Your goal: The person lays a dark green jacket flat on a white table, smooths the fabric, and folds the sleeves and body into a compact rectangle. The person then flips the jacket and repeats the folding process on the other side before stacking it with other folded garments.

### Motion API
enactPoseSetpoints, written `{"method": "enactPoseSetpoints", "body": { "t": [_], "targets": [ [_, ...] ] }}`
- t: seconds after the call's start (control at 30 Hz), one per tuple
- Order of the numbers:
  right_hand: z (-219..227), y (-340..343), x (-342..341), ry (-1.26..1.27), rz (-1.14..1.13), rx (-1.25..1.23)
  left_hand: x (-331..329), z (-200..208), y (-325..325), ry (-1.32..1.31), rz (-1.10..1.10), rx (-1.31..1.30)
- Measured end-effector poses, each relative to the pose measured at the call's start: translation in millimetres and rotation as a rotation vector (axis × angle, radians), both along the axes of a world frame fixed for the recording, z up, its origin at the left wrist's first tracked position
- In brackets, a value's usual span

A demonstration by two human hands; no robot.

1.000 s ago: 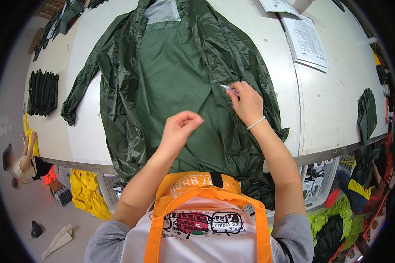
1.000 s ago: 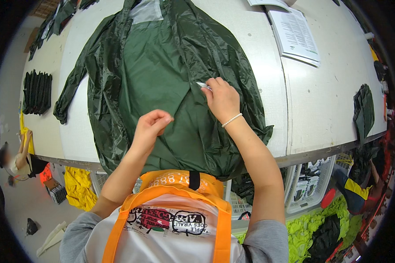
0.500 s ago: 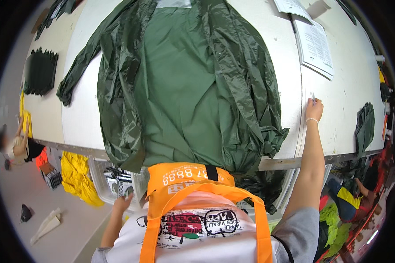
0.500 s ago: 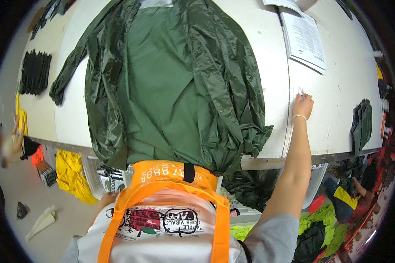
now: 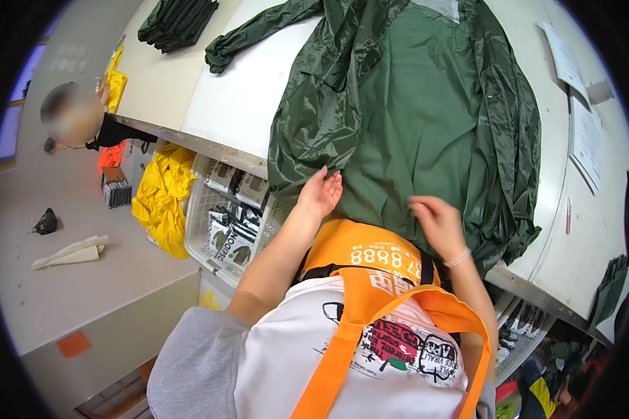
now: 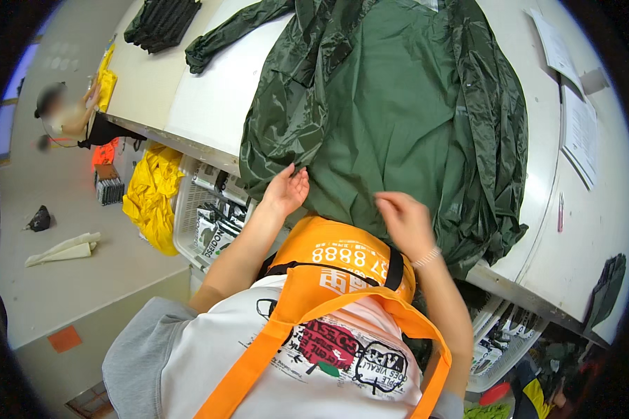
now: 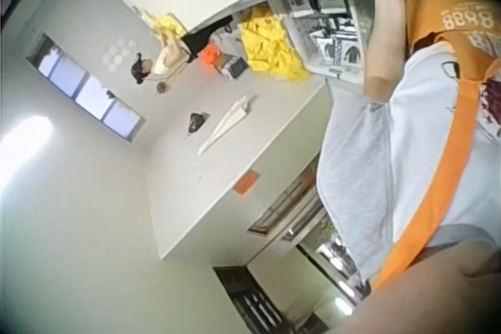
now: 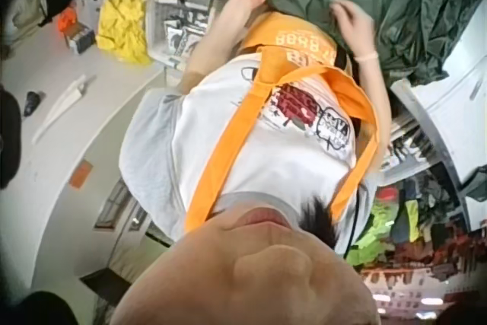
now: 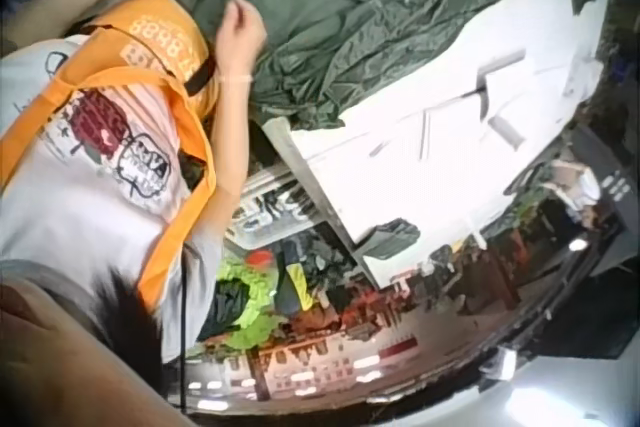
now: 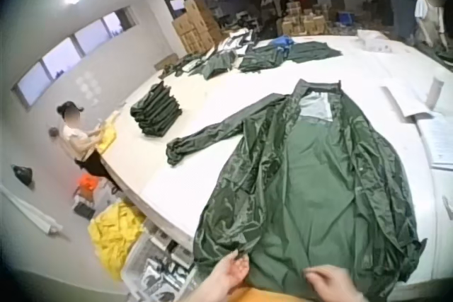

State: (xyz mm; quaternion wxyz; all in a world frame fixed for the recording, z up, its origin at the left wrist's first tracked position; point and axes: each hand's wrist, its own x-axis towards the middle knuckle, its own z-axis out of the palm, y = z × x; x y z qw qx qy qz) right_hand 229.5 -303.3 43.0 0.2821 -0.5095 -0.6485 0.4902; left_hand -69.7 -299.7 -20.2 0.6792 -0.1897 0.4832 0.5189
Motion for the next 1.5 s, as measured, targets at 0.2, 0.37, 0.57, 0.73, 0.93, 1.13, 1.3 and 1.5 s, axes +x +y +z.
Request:
{"method": "enactPoseSetpoints", "body": {
  "t": [0.2,0.37,0.57,0.73,0.93,1.13,1.3,1.5],
  "targets": [
    [-29.4,20.3,-137.3,0.798,-0.226,-0.75,0.7,39.2,-18.2,-0.183,-0.087,0.103],
    [-6.7,23.9,-173.1,0.841,-0.348,-0.664,-1.8,64.5,-33.8,-0.23,-0.241,0.116],
    [1.9,27.8,-160.8,0.831,-0.415,-0.541,8.0,52.3,-23.2,-0.195,-0.384,0.289],
    [-20.6,17.6,-148.3,0.294,-0.551,-0.151,9.7,31.2,-5.4,-0.284,-0.016,0.306],
    [-17.4,11.8,-175.0,0.235,-0.532,-0.138,7.9,27.3,-8.8,-0.232,-0.18,0.381],
    [-0.4,20.5,-179.2,0.58,-0.459,-0.402,-3.1,37.4,-4.8,-0.226,-0.362,0.437],
    [9.8,15.1,-103.9,0.006,-0.673,0.117,-15.6,16.6,5.1,0.013,-0.322,0.291],
    [12.2,-15.6,98.8,-1.174,-0.944,0.22,-14.0,16.2,3.4,-0.053,-0.306,0.248]
  ]
}}
